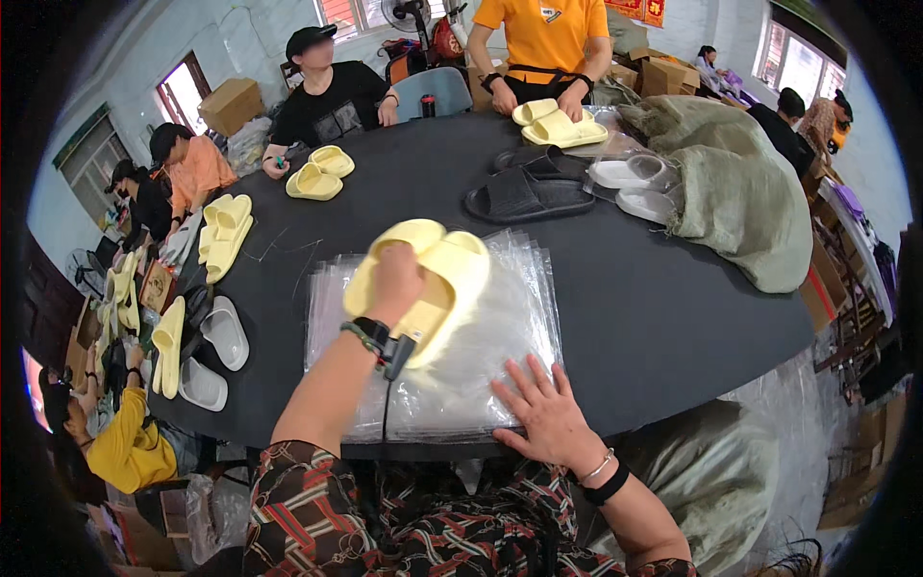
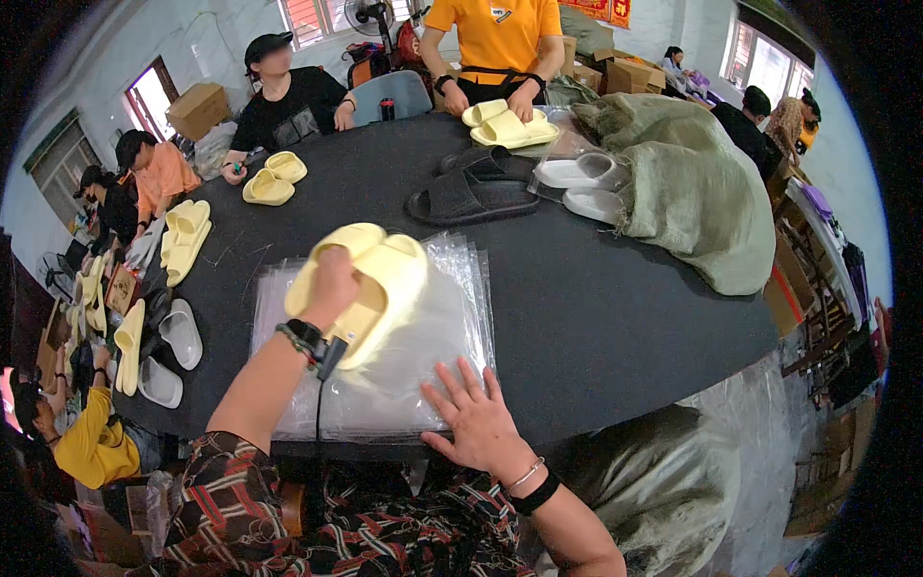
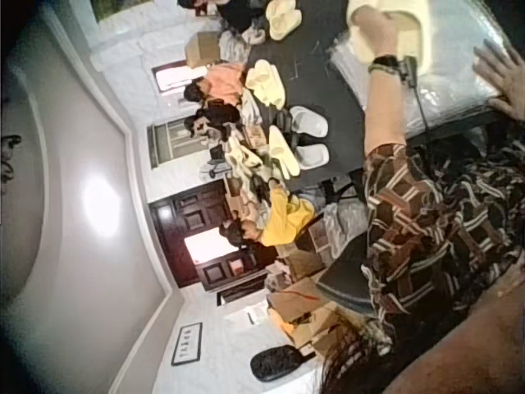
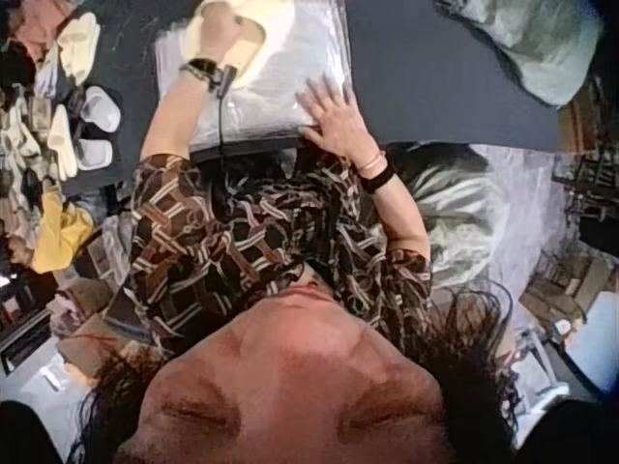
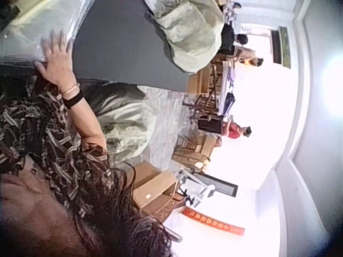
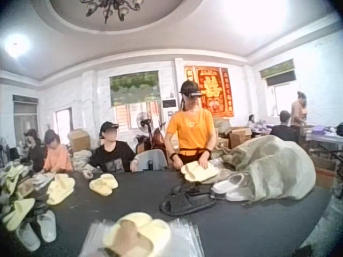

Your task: The recorder is packaging sandals into plastic bags in a manufacturing workshop.

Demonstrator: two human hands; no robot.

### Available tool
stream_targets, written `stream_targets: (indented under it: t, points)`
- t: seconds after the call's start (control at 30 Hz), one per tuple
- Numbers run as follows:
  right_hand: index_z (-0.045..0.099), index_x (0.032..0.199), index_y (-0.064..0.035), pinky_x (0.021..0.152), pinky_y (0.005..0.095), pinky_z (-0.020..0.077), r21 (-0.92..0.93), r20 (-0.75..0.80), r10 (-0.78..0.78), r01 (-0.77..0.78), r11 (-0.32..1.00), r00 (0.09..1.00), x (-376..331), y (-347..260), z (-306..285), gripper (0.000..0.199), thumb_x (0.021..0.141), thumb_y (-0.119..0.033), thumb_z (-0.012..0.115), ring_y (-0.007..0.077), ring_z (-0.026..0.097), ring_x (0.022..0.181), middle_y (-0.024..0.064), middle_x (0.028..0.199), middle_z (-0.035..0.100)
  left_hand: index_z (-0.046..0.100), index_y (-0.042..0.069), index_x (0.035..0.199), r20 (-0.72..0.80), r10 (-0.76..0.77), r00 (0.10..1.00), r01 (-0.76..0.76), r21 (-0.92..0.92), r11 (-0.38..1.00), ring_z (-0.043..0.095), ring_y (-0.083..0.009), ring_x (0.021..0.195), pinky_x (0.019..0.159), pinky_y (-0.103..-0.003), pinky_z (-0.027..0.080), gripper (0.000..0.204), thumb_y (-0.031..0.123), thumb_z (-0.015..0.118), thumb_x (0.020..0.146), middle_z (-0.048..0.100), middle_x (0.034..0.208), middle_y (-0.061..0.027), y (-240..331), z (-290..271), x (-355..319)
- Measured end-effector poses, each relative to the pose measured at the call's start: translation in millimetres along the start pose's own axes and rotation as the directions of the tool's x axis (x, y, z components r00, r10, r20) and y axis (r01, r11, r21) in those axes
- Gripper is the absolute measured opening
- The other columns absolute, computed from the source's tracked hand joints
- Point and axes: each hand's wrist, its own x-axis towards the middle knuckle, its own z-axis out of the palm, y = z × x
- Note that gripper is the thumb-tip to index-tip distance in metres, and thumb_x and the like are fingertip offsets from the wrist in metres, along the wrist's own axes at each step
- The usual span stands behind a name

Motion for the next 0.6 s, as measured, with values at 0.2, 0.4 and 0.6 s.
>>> stream_targets:
  t: [0.2, 0.4, 0.6]
  points:
    - [0.037, 0.151, -0.0148, 0.118, 0.0589, 0.0151, 0.019, 0.027, -0.031, 0.031, 0.999, 0.999, 3, 3, -2, 0.078, 0.09, -0.057, 0.057, 0.0397, 0.019, 0.149, 0.0161, 0.158, 0.031, 0.061, -0.004, 0.09, -0.037, -0.25, 0.968, 0.252, 0.168, 0.953, 0.058, -0.0444, 0.095, 0.083, -0.052, 0.047, 0.014, 0.006, 0.063, 0.079, 0.063, 0.094, -0.0256, -107, -70, -12]
    - [0.006, 0.155, 0.0035, 0.12, 0.0561, 0.0072, 0.236, 0.076, -0.007, -0.011, 0.972, 0.997, -2, 24, -1, 0.122, 0.076, -0.065, 0.07, 0.045, 0.003, 0.15, 0.031, 0.16, 0.008, 0.06, -0.001, 0.094, 0.079, -0.165, 0.983, 0.168, -0.038, 0.985, 0.057, -0.0448, 0.094, 0.081, -0.051, 0.047, 0.015, 0.005, 0.059, 0.08, 0.063, 0.095, -0.0225, 12, -158, -8]
    - [0.011, 0.154, 0.0051, 0.12, 0.0538, 0.0056, 0.251, 0.136, 0.0, -0.035, 0.967, 0.991, 11, 10, -2, 0.121, 0.076, -0.067, 0.069, 0.0445, 0.0, 0.15, 0.0313, 0.159, 0.013, 0.056, -0.007, 0.098, 0.362, -0.07, 0.93, 0.166, -0.242, 0.956, 0.055, -0.0416, 0.1, 0.085, -0.048, 0.047, 0.029, 0.005, 0.064, 0.073, 0.058, 0.102, -0.0251, 126, -137, -94]
